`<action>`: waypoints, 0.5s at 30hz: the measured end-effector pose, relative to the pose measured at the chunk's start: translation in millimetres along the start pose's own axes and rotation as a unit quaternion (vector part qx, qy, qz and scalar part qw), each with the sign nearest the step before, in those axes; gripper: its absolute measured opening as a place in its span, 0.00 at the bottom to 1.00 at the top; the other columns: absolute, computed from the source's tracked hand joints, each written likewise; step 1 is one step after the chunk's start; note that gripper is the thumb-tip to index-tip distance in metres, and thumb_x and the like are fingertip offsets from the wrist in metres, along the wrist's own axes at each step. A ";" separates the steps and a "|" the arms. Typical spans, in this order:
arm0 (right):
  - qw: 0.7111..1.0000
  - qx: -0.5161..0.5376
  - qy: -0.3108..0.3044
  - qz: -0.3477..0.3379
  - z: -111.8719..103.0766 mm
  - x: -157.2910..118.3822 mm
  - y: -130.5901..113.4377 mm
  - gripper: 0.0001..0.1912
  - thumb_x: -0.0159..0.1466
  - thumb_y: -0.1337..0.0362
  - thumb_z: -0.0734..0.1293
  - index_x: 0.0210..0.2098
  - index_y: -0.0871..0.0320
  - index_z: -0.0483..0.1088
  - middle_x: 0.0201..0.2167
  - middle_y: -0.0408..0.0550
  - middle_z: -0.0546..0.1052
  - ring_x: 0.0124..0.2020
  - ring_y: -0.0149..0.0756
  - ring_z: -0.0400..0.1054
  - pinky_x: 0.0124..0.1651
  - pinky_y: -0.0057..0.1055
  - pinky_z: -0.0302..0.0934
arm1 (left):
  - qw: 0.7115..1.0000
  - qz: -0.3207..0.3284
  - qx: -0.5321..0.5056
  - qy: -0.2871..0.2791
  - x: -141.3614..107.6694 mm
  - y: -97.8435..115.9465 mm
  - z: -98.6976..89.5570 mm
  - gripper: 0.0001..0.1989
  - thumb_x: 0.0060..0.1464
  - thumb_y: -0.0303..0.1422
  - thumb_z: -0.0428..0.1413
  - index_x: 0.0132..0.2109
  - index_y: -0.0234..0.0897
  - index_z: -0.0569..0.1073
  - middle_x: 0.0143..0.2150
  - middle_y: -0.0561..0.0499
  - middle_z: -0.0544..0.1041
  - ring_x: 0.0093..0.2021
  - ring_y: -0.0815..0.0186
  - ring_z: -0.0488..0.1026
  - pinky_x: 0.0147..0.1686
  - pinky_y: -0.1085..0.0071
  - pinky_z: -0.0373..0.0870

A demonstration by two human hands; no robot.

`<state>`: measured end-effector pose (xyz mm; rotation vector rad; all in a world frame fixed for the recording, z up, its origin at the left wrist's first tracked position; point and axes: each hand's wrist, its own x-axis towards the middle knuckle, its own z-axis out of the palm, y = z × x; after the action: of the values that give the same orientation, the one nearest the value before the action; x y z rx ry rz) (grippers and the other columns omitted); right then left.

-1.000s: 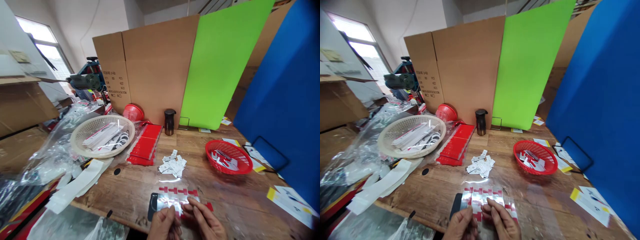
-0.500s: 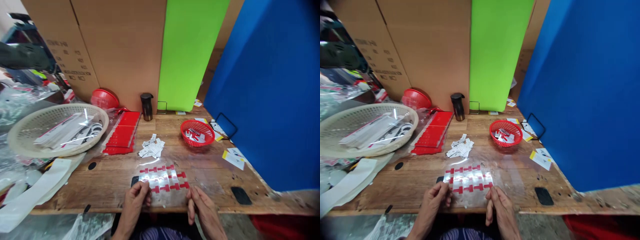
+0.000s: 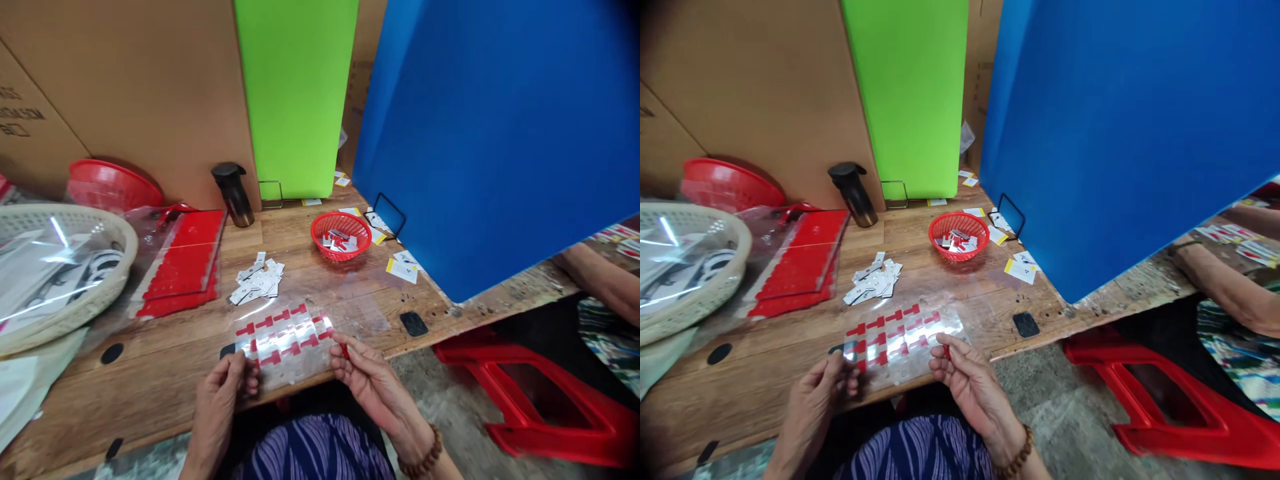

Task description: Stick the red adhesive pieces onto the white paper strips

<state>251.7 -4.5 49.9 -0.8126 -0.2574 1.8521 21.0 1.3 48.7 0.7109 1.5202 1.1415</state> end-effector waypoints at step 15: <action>0.983 -0.119 0.137 -0.024 -88.3 -35.6 31.8 0.16 0.46 0.62 0.76 0.23 0.62 0.66 0.16 0.39 0.70 0.15 0.21 0.61 0.20 0.18 0.53 | 0.998 -0.053 -0.012 0.039 3.8 -1.2 -7.0 0.22 0.37 0.50 0.62 0.28 0.33 0.73 0.23 0.53 0.76 0.22 0.70 0.70 0.24 0.77 0.70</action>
<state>292.4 -66.3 -18.0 -1.2036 -0.3226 1.6603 13.5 2.1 46.1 0.5684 1.5878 1.1173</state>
